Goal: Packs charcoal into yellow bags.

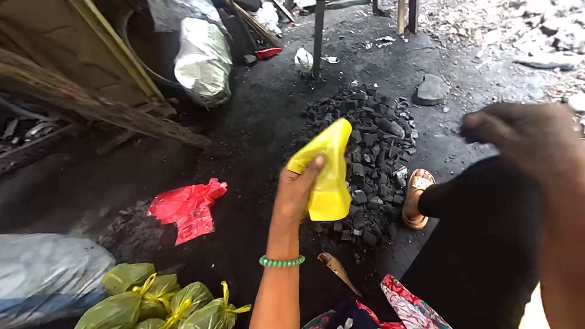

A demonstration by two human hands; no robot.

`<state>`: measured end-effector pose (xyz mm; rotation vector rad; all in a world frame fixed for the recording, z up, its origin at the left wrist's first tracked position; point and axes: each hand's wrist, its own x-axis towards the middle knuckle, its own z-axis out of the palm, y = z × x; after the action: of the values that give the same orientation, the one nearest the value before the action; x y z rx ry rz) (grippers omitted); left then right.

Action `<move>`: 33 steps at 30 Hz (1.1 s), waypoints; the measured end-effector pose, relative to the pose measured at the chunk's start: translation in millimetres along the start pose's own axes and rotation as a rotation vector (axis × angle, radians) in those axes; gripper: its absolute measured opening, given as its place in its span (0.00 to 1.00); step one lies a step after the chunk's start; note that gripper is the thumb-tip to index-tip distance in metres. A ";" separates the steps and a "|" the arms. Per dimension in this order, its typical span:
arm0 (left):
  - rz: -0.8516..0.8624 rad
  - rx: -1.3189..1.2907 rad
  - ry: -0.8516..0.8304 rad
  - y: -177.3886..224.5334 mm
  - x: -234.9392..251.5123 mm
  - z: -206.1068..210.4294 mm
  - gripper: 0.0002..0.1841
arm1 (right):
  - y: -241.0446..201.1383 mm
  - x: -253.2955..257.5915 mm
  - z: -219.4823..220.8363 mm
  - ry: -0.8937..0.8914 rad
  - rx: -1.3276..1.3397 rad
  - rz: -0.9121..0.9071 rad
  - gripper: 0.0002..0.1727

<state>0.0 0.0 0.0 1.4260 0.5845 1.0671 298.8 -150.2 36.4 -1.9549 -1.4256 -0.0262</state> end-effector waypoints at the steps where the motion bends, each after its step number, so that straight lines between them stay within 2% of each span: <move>1: 0.065 -0.053 0.064 11.0 2.1 -6.5 0.11 | -16.6 10.9 16.3 -0.134 0.041 0.067 0.36; 3: 0.166 -0.105 0.181 16.7 7.2 -28.9 0.11 | -26.7 26.9 60.0 -0.403 0.189 0.182 0.40; 5: 0.159 -0.111 0.246 10.0 7.6 -48.2 0.11 | -29.6 27.1 104.0 -0.538 0.482 0.212 0.39; 7: 0.085 -0.117 0.233 -2.5 4.4 -57.5 0.11 | -39.9 17.5 133.8 -0.508 0.829 0.282 0.34; 9: -0.011 -0.114 0.197 -17.8 1.0 -60.3 0.10 | -50.1 9.4 150.7 -0.402 1.111 0.435 0.18; 11: -0.091 -0.070 0.163 -36.7 2.8 -65.0 0.10 | -54.7 6.5 158.7 -0.285 1.252 0.542 0.04; 12: -0.132 0.011 0.161 -46.7 6.0 -70.3 0.09 | -50.1 5.4 166.0 -0.238 1.277 0.550 0.06; 14: -0.184 0.325 0.224 -68.4 15.5 -88.5 0.11 | -38.7 2.8 180.7 -0.153 1.184 0.581 0.06; 15: -0.186 0.510 0.278 -78.4 20.3 -100.7 0.17 | -35.0 1.6 185.9 -0.116 1.101 0.615 0.03; 16: -0.179 0.683 0.353 -84.0 23.8 -110.3 0.21 | -30.8 0.1 190.2 -0.092 1.022 0.649 0.08; 17: -0.179 0.778 0.403 -82.7 26.0 -114.9 0.25 | -25.0 -0.3 195.1 -0.078 0.960 0.660 0.11; 19: -0.169 0.801 0.389 -65.6 26.9 -98.5 0.25 | -19.5 3.4 203.4 -0.075 0.934 0.649 0.09; 20: -0.198 0.781 0.311 -56.0 23.0 -79.9 0.23 | -23.8 4.1 206.2 -0.091 0.976 0.640 0.08; 22: -0.341 0.696 0.070 -47.8 13.5 -35.6 0.21 | -44.7 2.7 212.7 -0.155 1.148 0.604 0.14; 23: -0.406 0.649 -0.047 -53.4 10.7 -18.9 0.22 | -57.7 0.8 217.9 -0.200 1.237 0.588 0.18; 25: -0.483 0.500 -0.148 -73.4 4.9 -5.4 0.24 | -77.6 -8.5 227.6 -0.348 1.326 0.633 0.19; 28: -0.546 0.135 -0.112 -88.1 -7.9 -21.7 0.10 | -79.8 -17.4 238.7 -0.563 1.228 0.733 0.17; 30: -0.575 -0.079 0.009 -87.0 -16.3 -45.0 0.11 | -70.2 -16.0 246.7 -0.612 1.006 0.628 0.14; 33: -0.442 -0.407 0.322 -77.8 -23.3 -94.0 0.08 | -40.1 -5.7 266.0 -0.631 0.473 0.434 0.12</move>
<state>-73.1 40.2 -92.1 0.7301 0.8147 0.9896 163.4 -4.1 -144.6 -1.8839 -1.1741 1.1057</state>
